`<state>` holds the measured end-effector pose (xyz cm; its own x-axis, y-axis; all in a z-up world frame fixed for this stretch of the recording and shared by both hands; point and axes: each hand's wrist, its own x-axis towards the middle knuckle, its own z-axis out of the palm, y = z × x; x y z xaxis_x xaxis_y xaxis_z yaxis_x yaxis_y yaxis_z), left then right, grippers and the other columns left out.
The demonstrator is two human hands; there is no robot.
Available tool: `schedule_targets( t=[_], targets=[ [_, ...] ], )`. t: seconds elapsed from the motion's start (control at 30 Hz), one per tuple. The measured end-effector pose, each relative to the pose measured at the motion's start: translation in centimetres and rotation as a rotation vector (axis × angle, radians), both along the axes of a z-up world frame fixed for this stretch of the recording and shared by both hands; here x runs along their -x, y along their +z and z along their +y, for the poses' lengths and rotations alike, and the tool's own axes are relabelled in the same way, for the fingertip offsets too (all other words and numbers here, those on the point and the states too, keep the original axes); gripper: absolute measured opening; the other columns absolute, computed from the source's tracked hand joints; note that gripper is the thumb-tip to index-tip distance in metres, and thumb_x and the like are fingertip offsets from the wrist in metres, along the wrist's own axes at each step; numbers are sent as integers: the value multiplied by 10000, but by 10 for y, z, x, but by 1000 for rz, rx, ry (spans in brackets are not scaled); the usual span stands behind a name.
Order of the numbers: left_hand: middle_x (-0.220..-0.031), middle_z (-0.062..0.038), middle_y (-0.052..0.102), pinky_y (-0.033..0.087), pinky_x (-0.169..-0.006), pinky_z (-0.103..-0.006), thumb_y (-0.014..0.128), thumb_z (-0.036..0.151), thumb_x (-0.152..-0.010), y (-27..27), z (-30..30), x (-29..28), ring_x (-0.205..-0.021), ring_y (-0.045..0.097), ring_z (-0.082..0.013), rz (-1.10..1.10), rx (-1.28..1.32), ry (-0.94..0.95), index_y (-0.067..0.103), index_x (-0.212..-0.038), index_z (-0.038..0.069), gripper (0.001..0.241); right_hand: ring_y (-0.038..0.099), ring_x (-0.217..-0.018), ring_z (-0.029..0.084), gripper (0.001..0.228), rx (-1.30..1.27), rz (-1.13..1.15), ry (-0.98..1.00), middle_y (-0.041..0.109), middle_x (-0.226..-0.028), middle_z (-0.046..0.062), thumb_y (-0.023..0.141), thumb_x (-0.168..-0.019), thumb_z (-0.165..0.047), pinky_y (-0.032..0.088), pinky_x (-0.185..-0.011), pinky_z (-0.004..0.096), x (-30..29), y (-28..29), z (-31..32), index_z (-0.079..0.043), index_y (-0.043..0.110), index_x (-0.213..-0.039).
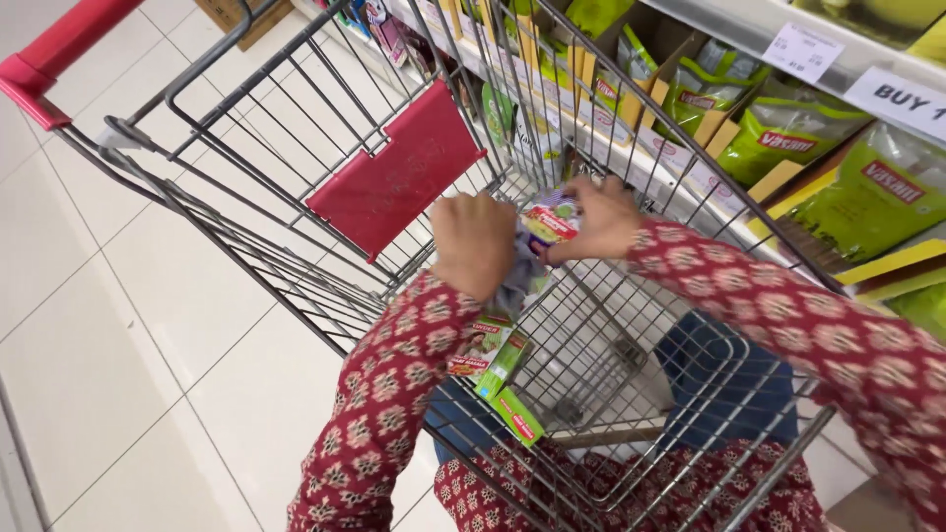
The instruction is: Wiping small product boxes with a grey cloth and placing them in an organized manner on grocery store shelves from a shopping cart.
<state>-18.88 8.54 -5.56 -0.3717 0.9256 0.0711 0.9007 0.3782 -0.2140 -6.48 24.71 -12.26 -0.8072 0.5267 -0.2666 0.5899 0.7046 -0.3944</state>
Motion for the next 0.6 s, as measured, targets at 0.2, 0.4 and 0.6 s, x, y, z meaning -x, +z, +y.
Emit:
schedule_targets(
  t=[0.2, 0.4, 0.6],
  targets=[
    [-1136, -244, 585, 540, -860, -492, 729, 173, -856, 66, -38, -56, -1079, 597, -414, -404, -557, -279, 594, -1074, -48, 339, 637, -1143, 318, 939, 878, 366, -263, 641, -1297, 218, 766, -706, -508, 515, -989, 544, -84, 57, -27, -99, 417, -1476],
    [-1487, -265, 447, 437, -1162, -594, 716, 130, -906, 56, -50, -131, -1423, 454, -512, -563, -730, -504, 551, -1307, -13, 457, 510, -1354, 254, 840, 1389, 797, -401, 486, -1514, 74, 568, -858, -581, 498, -1027, 569, -144, 52, -87, -214, 318, -1571],
    [-1544, -82, 511, 406, -1087, -632, 666, 182, -939, 53, -60, -157, -1415, 483, -408, -343, -678, -615, 638, -1353, 151, 416, 495, -1363, 312, 773, 1745, 1084, -465, 459, -1551, 89, 434, -954, -657, 455, -1066, 535, -163, 31, -99, -194, 358, -1569]
  ],
)
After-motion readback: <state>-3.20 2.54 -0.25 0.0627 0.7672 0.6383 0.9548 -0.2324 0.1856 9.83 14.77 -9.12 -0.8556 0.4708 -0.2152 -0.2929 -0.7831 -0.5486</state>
